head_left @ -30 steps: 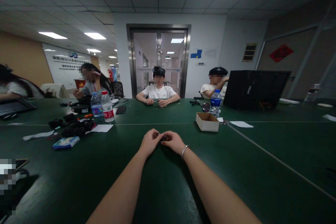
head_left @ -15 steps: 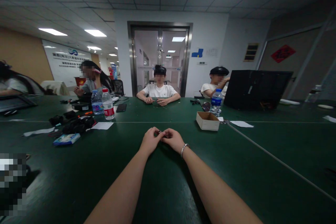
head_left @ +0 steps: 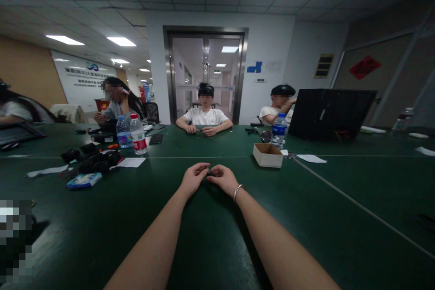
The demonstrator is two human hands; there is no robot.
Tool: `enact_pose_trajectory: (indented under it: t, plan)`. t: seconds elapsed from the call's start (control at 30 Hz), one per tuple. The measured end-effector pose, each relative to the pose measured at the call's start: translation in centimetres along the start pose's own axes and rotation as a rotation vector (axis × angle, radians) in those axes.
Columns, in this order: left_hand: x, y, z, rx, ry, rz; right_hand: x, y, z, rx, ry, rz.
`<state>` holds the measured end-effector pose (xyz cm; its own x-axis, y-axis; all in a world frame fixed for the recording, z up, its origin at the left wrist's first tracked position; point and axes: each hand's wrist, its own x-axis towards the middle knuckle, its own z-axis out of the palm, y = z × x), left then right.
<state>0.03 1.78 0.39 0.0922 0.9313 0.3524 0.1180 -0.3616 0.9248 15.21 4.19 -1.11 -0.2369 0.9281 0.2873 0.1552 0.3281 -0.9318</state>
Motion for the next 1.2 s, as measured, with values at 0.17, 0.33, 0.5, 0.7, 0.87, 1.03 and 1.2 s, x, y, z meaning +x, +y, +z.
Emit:
enact_pose_trajectory:
  t: [0.17, 0.33, 0.5, 0.7, 0.87, 1.03, 1.2]
  plan:
    - [-0.1, 0.1, -0.1, 0.053, 0.011, -0.013, -0.1, -0.4, 0.0, -0.037, -0.022, 0.0]
    - [-0.1, 0.0, -0.1, 0.09, 0.039, -0.038, -0.3, -0.7, 0.2, -0.112, 0.003, 0.005]
    - [-0.2, -0.3, 0.0, 0.06, 0.073, -0.074, -0.5, -1.0, 0.3, -0.163, 0.033, 0.006]
    - [-0.4, 0.1, 0.3, 0.077, 0.058, -0.064, -0.4, -0.8, 0.4, -0.175, 0.04, -0.006]
    - [-0.5, 1.0, 0.4, -0.027, -0.022, -0.081, -0.2, -0.5, 0.2, -0.125, 0.042, 0.002]
    - [-0.4, 0.6, 0.3, 0.012, -0.011, -0.09, -0.3, -0.6, 0.3, -0.138, 0.041, 0.006]
    - [-0.2, -0.3, 0.2, 0.113, 0.062, -0.098, -0.6, -0.9, 0.5, -0.169, 0.036, 0.01]
